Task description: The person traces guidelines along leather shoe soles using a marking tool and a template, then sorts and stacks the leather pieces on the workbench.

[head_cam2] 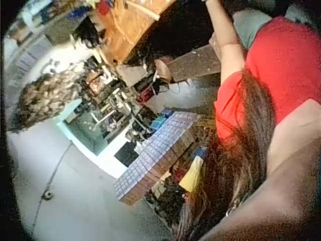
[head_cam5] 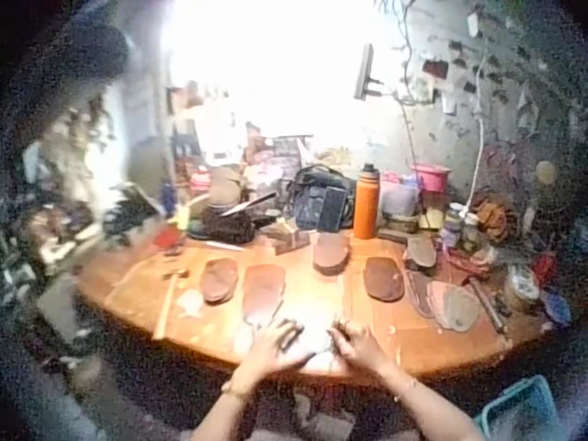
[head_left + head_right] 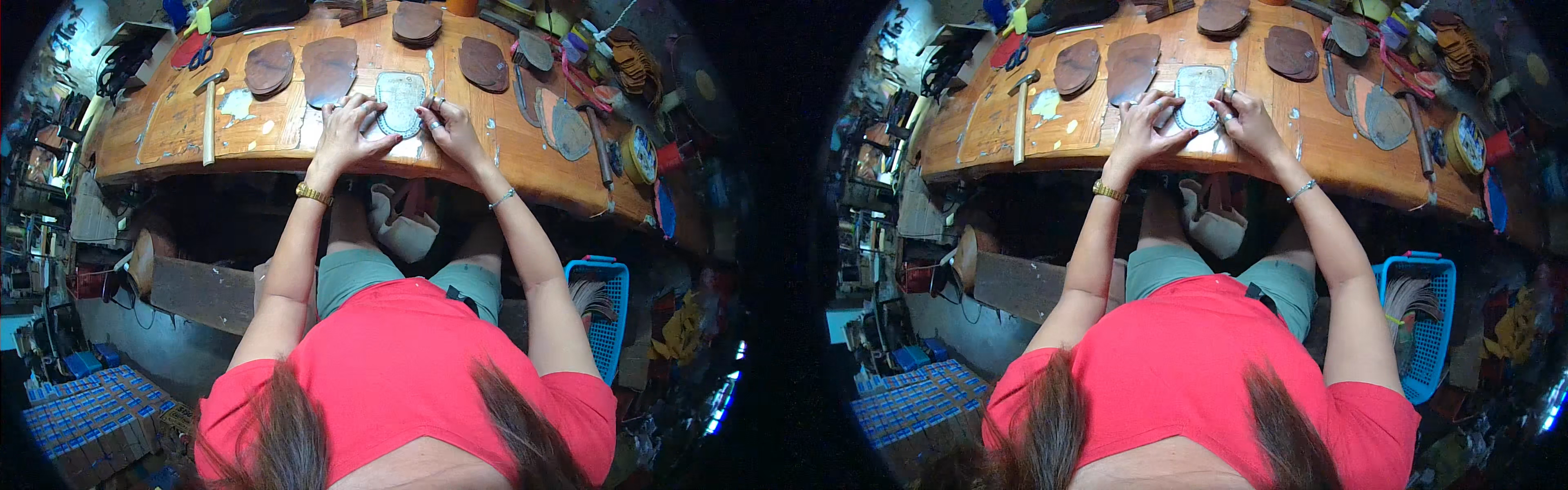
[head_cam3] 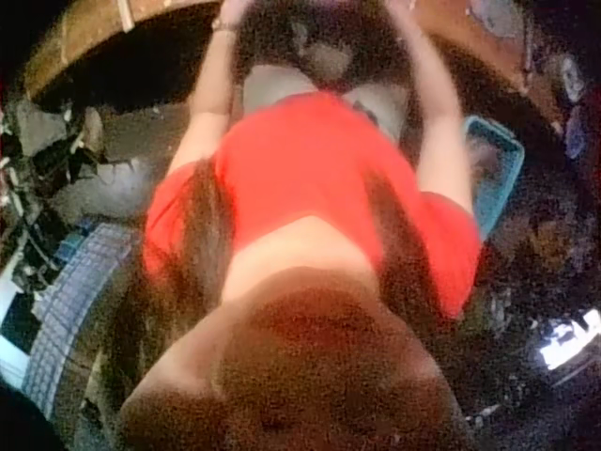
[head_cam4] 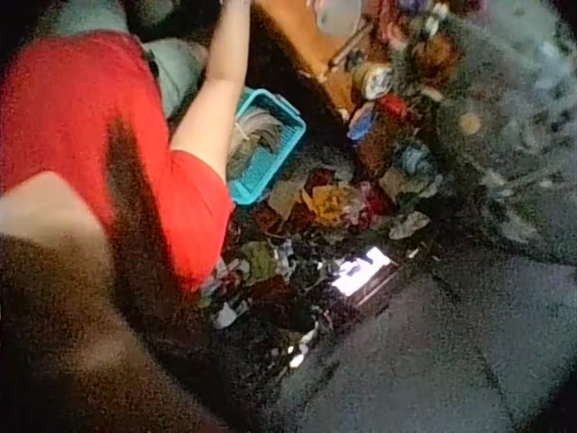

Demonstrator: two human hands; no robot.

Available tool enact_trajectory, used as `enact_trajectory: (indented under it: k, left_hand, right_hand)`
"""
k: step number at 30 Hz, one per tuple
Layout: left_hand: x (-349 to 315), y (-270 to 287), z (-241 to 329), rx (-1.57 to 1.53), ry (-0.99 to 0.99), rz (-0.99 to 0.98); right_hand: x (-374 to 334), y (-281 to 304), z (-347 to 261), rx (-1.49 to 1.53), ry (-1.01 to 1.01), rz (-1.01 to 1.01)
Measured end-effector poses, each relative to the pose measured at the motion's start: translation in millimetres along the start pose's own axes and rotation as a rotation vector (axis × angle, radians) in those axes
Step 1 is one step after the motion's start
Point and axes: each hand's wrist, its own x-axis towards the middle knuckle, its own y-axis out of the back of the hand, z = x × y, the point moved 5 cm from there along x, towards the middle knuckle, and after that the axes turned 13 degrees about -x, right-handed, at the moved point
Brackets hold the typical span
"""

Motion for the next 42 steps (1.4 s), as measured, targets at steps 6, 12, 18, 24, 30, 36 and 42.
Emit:
enact_trajectory:
  k: [6,12,18,24,30,36,42]
  left_hand:
    - [1.6,-1.8,2.4,-0.011,-0.03,0.012]
    - [-0.1,0.6,0.4,-0.011,-0.024,0.029]
    - [1.5,-0.7,1.8,-0.015,-0.029,0.032]
    - [0.3,-0.3,0.5,-0.023,-0.046,0.034]
    - [-0.8,1.3,-0.7,-0.016,-0.068,0.042]
    - [0.1,0.9,-0.6,-0.032,-0.065,0.03]
    - [-0.9,0.5,-5.4,-0.049,-0.053,0.027]
  right_hand:
    - [5.3,12.8,40.0,0.441,-0.264,0.252]
    - [0.7,-3.0,12.4,0.375,-0.209,0.144]
    - [-7.8,-6.0,1.1,0.096,-0.11,0.13]
    - [-7.3,-6.0,-3.7,0.073,-0.076,0.125]
    - [-6.0,-2.6,-19.1,-0.074,0.04,0.108]
    - [-9.8,-6.7,-2.5,0.145,-0.165,0.093]
    - [-7.2,-6.6,-13.0,-0.03,0.011,0.049]
